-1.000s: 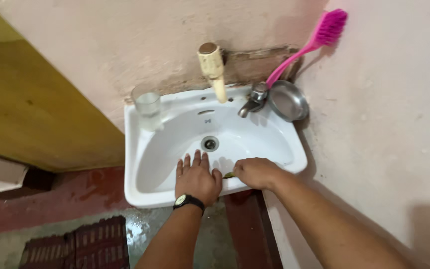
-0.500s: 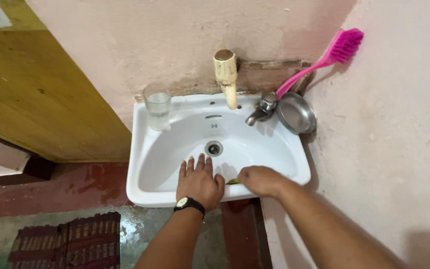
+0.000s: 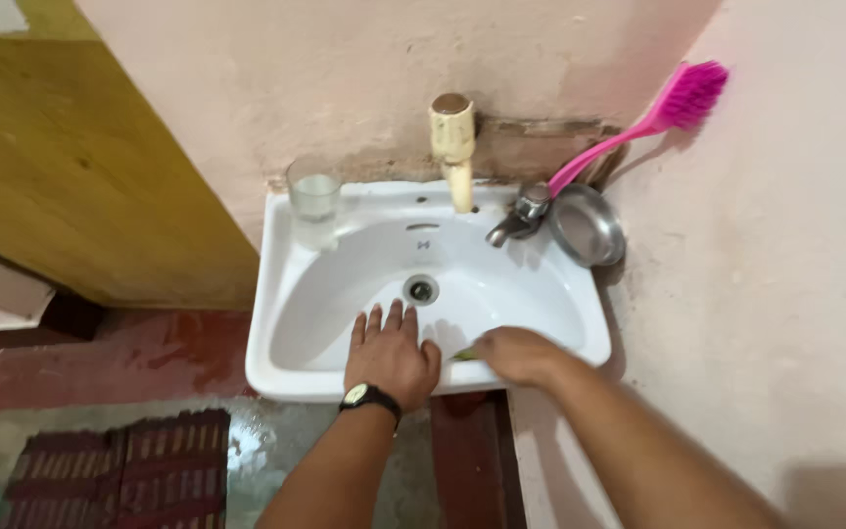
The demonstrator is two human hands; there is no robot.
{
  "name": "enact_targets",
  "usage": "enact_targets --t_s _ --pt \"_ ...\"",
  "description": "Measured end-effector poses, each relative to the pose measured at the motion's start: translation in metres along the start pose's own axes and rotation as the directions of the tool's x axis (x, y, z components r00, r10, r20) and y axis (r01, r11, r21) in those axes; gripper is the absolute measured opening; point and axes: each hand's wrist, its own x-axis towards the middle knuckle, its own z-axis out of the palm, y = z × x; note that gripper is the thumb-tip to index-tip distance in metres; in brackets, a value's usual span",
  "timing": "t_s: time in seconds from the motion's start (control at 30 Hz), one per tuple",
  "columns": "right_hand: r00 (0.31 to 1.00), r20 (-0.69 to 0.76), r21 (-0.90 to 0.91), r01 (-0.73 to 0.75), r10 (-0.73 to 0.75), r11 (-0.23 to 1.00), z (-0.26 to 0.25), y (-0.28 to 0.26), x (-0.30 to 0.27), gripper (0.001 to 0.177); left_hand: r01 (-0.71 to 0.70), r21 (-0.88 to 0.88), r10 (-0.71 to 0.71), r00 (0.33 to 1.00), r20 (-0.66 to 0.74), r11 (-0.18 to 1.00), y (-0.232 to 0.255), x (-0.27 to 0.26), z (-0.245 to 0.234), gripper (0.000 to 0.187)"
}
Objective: The person wipes the inside and top edges of a bathroom sink using a sponge, moving a glass and a small metal dish aside to reach different areas.
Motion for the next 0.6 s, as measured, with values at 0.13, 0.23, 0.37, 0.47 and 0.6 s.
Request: enact_targets --t_s 0.13,0.23,0.37,0.47,0.6 --pt "0.998 -0.021 0.190 0.056 -0.053 0.980 0.003 -0.037 -0.002 0.047 0.001 0.022 -0.002 1.000 0.027 1.000 0.001 -0.001 0.000 0.066" --pt "1.000 -0.007 0.217 0.031 -0.030 0.976 -0.004 -0.040 -0.018 0.043 -0.005 0.015 0.004 1.000 0.030 1.000 0.001 0.000 -0.001 0.065" --pt "1.000 0.020 0.112 -0.014 0.012 0.994 -0.019 -0.020 -0.032 0.044 0.015 0.012 -0.016 1.000 0.022 1.000 0.000 -0.001 -0.002 0.064" --pt "0.995 -0.030 0.099 -0.096 0.099 0.990 -0.019 -0.012 -0.038 0.042 0.007 0.005 -0.007 1.000 0.008 1.000 0.001 0.001 0.001 0.064" --pt "0.988 -0.152 -0.037 0.008 -0.014 0.999 -0.004 -0.037 -0.040 0.045 -0.002 0.032 0.002 1.000 0.007 0.999 -0.001 0.002 0.004 0.065"
